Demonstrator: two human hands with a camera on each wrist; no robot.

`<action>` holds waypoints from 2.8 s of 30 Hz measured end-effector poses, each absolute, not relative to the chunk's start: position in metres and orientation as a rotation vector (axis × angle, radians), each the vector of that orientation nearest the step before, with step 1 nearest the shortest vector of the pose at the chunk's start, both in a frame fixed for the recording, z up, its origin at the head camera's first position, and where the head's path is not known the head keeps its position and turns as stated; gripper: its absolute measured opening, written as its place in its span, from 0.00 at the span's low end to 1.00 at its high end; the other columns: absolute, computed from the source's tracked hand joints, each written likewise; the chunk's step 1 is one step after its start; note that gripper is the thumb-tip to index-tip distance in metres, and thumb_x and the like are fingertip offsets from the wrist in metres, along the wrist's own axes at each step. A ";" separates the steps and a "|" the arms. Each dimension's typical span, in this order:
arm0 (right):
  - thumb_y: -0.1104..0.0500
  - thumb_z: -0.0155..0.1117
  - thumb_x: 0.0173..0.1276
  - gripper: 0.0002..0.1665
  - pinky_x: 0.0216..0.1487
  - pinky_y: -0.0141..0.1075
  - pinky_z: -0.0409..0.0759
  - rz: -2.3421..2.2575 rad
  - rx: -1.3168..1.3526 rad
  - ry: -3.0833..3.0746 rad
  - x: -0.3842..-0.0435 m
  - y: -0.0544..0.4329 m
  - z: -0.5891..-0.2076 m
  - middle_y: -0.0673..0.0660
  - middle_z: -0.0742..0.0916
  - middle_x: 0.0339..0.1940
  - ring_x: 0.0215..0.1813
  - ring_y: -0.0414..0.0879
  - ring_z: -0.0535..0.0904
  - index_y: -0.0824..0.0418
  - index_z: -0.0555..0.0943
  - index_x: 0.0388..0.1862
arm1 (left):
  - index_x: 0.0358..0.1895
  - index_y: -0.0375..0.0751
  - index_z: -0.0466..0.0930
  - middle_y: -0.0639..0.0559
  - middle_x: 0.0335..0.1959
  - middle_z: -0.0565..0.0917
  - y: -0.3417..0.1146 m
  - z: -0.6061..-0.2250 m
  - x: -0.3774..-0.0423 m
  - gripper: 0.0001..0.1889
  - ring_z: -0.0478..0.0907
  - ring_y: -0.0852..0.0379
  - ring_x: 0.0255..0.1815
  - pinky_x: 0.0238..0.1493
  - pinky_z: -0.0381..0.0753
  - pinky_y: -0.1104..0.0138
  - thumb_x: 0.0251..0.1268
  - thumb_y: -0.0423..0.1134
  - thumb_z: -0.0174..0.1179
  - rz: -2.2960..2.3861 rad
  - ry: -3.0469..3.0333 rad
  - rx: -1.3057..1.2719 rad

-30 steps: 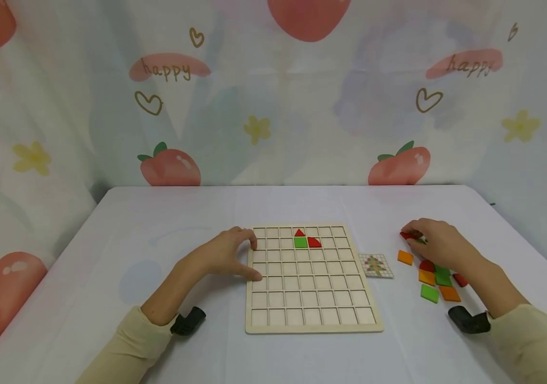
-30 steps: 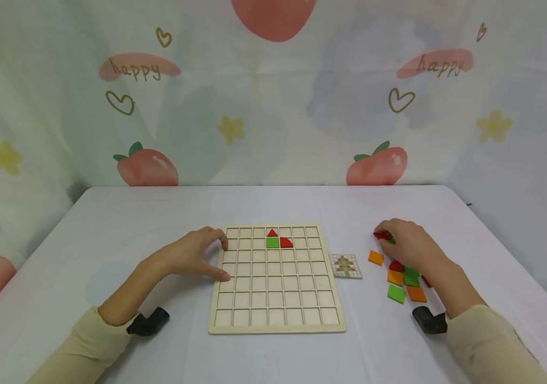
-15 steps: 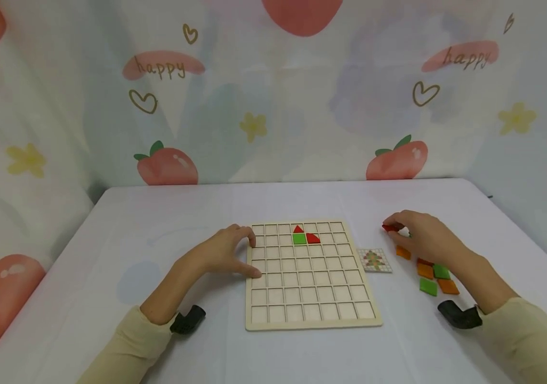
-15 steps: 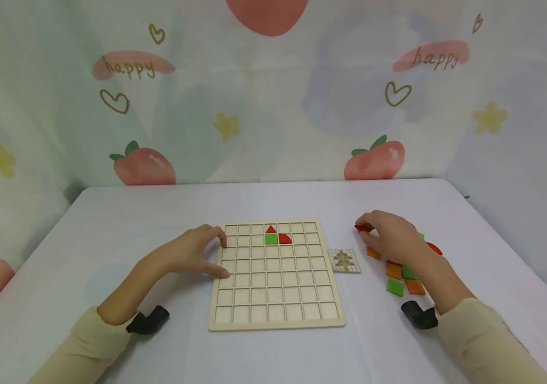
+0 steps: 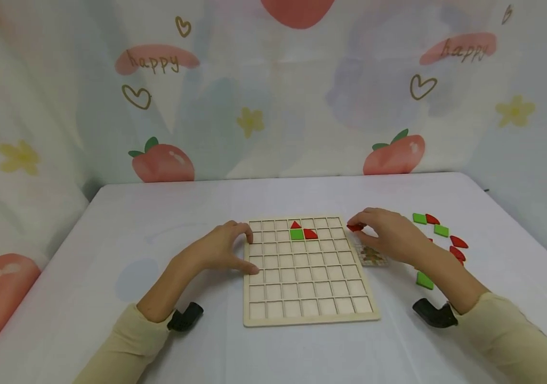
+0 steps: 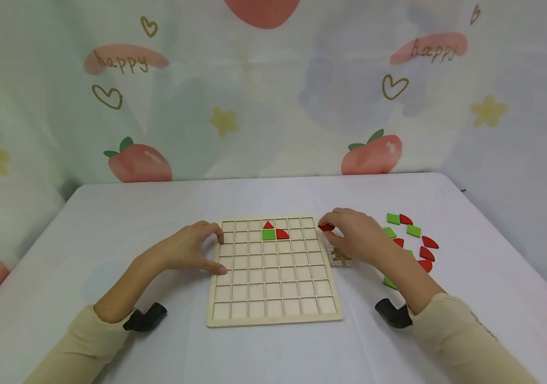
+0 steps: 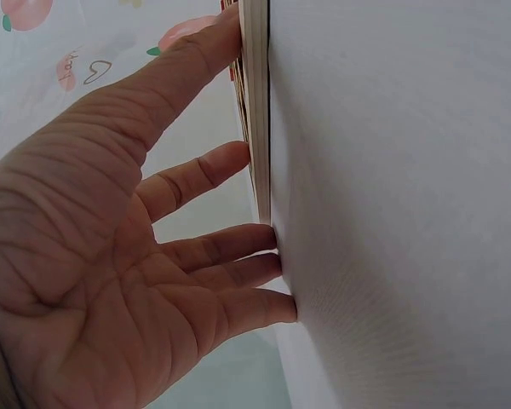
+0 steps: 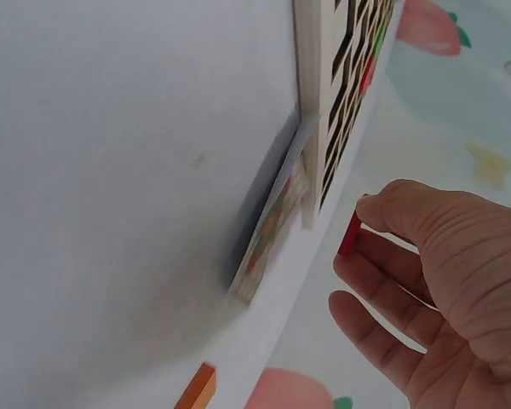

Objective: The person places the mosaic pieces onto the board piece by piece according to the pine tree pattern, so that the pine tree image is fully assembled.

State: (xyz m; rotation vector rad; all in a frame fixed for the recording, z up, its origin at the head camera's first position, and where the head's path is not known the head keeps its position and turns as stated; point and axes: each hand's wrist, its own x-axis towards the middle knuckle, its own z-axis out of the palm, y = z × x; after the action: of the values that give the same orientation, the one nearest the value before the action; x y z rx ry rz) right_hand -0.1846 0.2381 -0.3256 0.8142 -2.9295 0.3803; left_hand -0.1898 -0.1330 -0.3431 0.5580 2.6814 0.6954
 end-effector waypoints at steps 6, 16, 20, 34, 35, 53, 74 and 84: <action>0.63 0.71 0.68 0.13 0.45 0.45 0.83 0.376 0.892 -2.881 -0.182 0.216 -0.324 0.51 0.87 0.45 0.46 0.49 0.83 0.59 0.86 0.51 | 0.54 0.52 0.75 0.42 0.68 0.72 -0.135 -0.343 -0.189 0.31 0.71 0.45 0.66 0.64 0.74 0.48 0.50 0.57 0.80 0.713 2.683 0.581; 0.63 0.73 0.67 0.15 0.48 0.45 0.83 0.385 0.999 -2.862 -0.187 0.185 -0.327 0.49 0.87 0.45 0.46 0.47 0.83 0.58 0.86 0.52 | 0.53 0.53 0.75 0.43 0.68 0.72 -0.135 -0.344 -0.190 0.31 0.72 0.46 0.65 0.63 0.74 0.48 0.49 0.58 0.79 0.701 2.683 0.575; 0.64 0.72 0.67 0.14 0.48 0.44 0.83 0.426 1.039 -2.852 -0.188 0.172 -0.329 0.50 0.87 0.45 0.46 0.47 0.83 0.59 0.86 0.51 | 0.53 0.53 0.75 0.43 0.68 0.72 -0.135 -0.345 -0.191 0.31 0.71 0.45 0.66 0.64 0.74 0.48 0.49 0.58 0.79 0.700 2.684 0.578; 0.67 0.68 0.69 0.09 0.52 0.42 0.82 0.527 1.200 -2.852 -0.199 0.138 -0.333 0.51 0.86 0.46 0.49 0.46 0.82 0.60 0.86 0.47 | 0.53 0.52 0.75 0.43 0.68 0.72 -0.134 -0.342 -0.191 0.31 0.72 0.44 0.67 0.63 0.75 0.47 0.50 0.57 0.79 0.690 2.681 0.580; 0.67 0.68 0.69 0.09 0.53 0.42 0.82 0.525 1.213 -2.847 -0.200 0.136 -0.334 0.52 0.87 0.46 0.49 0.47 0.82 0.60 0.86 0.47 | 0.53 0.53 0.75 0.43 0.69 0.72 -0.134 -0.341 -0.191 0.31 0.71 0.44 0.67 0.64 0.75 0.48 0.50 0.57 0.79 0.692 2.679 0.578; 0.69 0.68 0.69 0.08 0.58 0.46 0.81 0.457 1.321 -2.777 -0.211 0.122 -0.339 0.54 0.90 0.47 0.53 0.51 0.84 0.61 0.89 0.44 | 0.52 0.52 0.75 0.41 0.68 0.72 -0.135 -0.342 -0.191 0.30 0.71 0.42 0.67 0.64 0.74 0.47 0.50 0.57 0.79 0.696 2.676 0.586; 0.68 0.68 0.69 0.06 0.51 0.40 0.85 0.472 1.315 -2.776 -0.213 0.118 -0.342 0.54 0.92 0.41 0.48 0.50 0.89 0.62 0.90 0.40 | 0.52 0.53 0.75 0.43 0.63 0.75 -0.135 -0.348 -0.192 0.30 0.74 0.45 0.62 0.61 0.76 0.49 0.49 0.57 0.80 0.702 2.702 0.613; 0.68 0.68 0.70 0.08 0.56 0.44 0.83 0.466 1.256 -2.863 -0.209 0.131 -0.331 0.53 0.91 0.46 0.53 0.51 0.87 0.61 0.89 0.44 | 0.52 0.54 0.75 0.45 0.63 0.75 -0.135 -0.349 -0.192 0.30 0.73 0.47 0.62 0.61 0.76 0.50 0.49 0.57 0.80 0.709 2.702 0.590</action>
State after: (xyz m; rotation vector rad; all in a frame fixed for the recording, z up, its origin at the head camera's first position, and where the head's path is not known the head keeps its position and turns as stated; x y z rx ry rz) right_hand -0.2092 0.1311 -0.3308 1.2564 -2.8633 0.4656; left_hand -0.1919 -0.1354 -0.3488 0.5899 2.7024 0.7090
